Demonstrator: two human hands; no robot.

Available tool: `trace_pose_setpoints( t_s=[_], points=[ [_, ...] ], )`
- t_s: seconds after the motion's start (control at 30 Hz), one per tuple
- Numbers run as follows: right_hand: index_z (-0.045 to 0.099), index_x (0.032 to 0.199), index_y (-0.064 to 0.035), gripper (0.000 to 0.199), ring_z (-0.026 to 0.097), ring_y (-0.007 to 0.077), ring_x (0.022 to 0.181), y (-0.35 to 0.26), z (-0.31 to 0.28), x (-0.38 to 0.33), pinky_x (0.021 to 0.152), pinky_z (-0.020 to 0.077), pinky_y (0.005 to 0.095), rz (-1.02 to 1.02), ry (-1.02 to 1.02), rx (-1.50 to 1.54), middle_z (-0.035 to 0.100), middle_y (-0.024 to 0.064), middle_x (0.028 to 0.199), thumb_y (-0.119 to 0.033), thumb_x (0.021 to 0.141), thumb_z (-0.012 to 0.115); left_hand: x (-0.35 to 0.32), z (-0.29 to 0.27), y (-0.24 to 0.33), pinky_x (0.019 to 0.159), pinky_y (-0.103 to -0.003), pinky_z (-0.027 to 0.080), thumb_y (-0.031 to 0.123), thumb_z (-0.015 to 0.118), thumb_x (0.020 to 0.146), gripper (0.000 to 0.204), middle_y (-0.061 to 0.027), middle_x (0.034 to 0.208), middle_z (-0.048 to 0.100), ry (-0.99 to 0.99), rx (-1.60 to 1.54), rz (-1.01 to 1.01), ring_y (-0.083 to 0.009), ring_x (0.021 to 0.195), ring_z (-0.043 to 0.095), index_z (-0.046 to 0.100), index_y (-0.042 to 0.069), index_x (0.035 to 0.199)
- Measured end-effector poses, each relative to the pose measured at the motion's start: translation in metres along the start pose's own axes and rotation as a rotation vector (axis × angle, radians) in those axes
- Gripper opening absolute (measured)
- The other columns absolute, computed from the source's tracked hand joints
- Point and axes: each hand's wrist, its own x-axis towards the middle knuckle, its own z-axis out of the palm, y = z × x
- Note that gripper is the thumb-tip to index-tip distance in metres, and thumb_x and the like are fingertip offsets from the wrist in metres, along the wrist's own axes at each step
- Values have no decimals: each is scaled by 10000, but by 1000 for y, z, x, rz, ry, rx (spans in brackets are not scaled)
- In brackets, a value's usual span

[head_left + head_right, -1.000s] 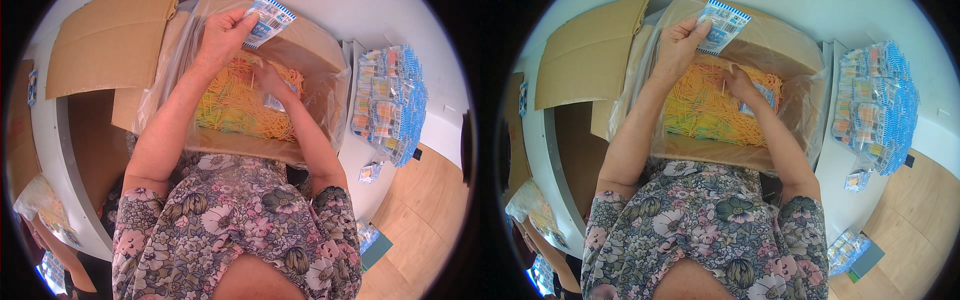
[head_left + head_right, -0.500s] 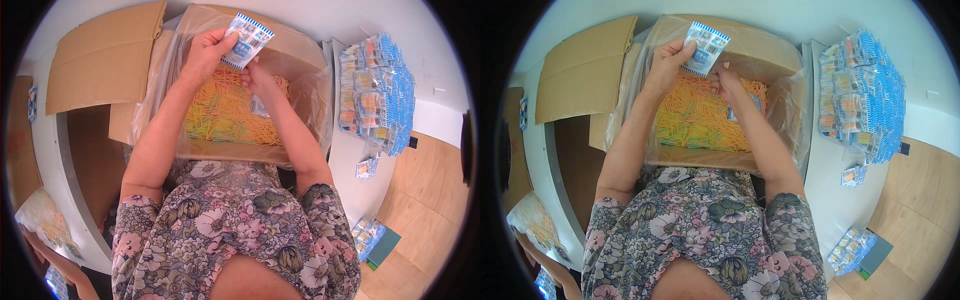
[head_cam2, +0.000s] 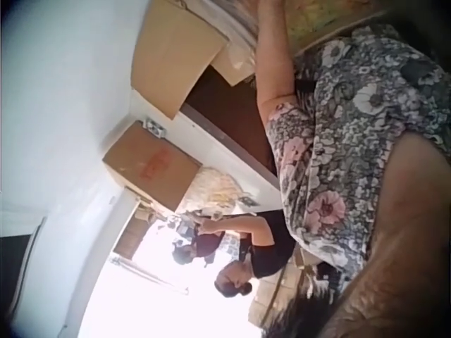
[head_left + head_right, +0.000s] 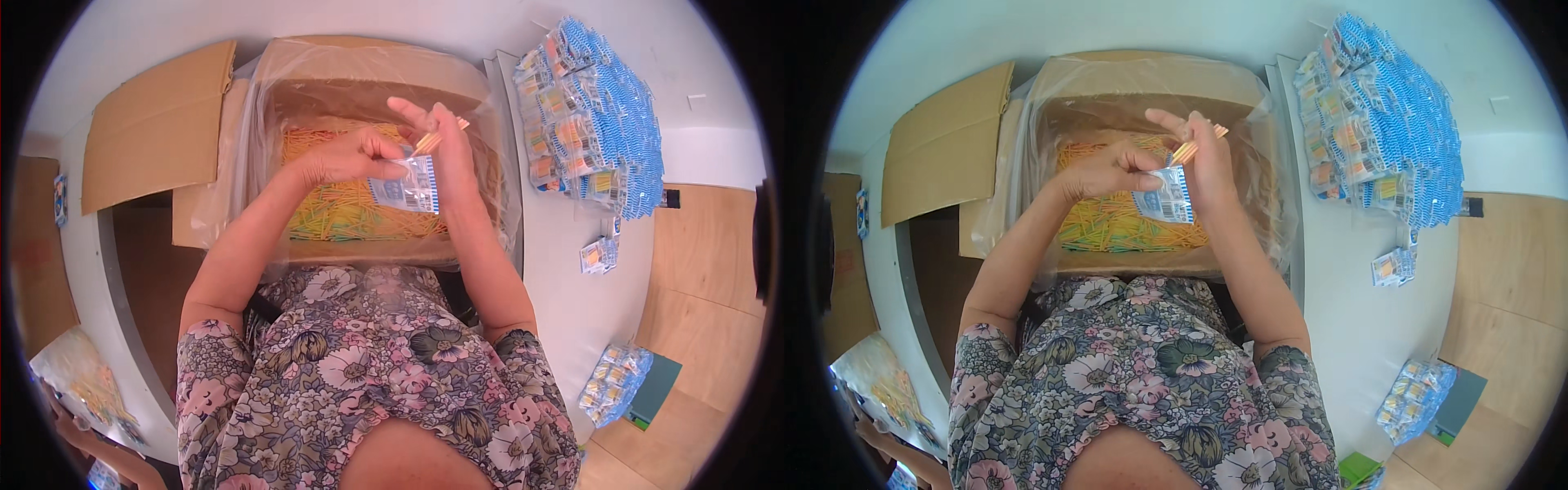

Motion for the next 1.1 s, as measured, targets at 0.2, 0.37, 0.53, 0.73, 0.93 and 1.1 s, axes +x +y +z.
trace_pose_setpoints(
  t_s=[0.2,0.37,0.53,0.73,0.93,1.1],
  points=[
    [481,807,-104,253,589,201,920,-10,11,-29,800,490,335,192,-83,167,569,146,1214,-309,932,401,3,10,-1,751,-269,435,139,609,855,159,-9,793,590,-1,132,48,-84,779,519,632,-15,888],
    [497,868,-66,241,620,205,884,-4,-11,-31,770,508,321,112,-29,298,552,180,1236,-266,943,386,9,20,5,764,-277,437,143,614,853,168,-12,808,591,-8,163,52,-100,797,525,635,-16,902],
    [522,973,-10,266,564,123,741,4,-34,-32,702,466,241,2,-32,-93,598,73,949,-255,948,422,6,36,15,814,-279,439,154,610,863,208,-27,878,633,53,27,-169,-109,867,554,658,-23,962],
    [558,921,-20,169,457,51,637,23,-49,-62,577,388,201,-214,11,-319,449,-45,695,-187,908,534,22,77,-18,762,-251,470,90,627,842,169,-29,866,664,66,-6,-66,-95,807,583,672,-27,956],
    [543,828,-59,107,444,54,642,-10,-47,-85,572,385,218,-160,24,-630,470,-45,675,-133,854,616,17,96,-28,663,-271,468,44,641,805,104,-72,760,638,190,241,182,-114,733,590,651,-31,877],
    [540,748,-46,172,443,62,610,-10,-38,-81,549,382,237,-289,105,-845,517,-14,663,-155,830,644,19,88,-38,653,-291,460,27,651,780,77,-90,828,626,225,382,315,-173,761,601,648,-14,845]
  ],
)
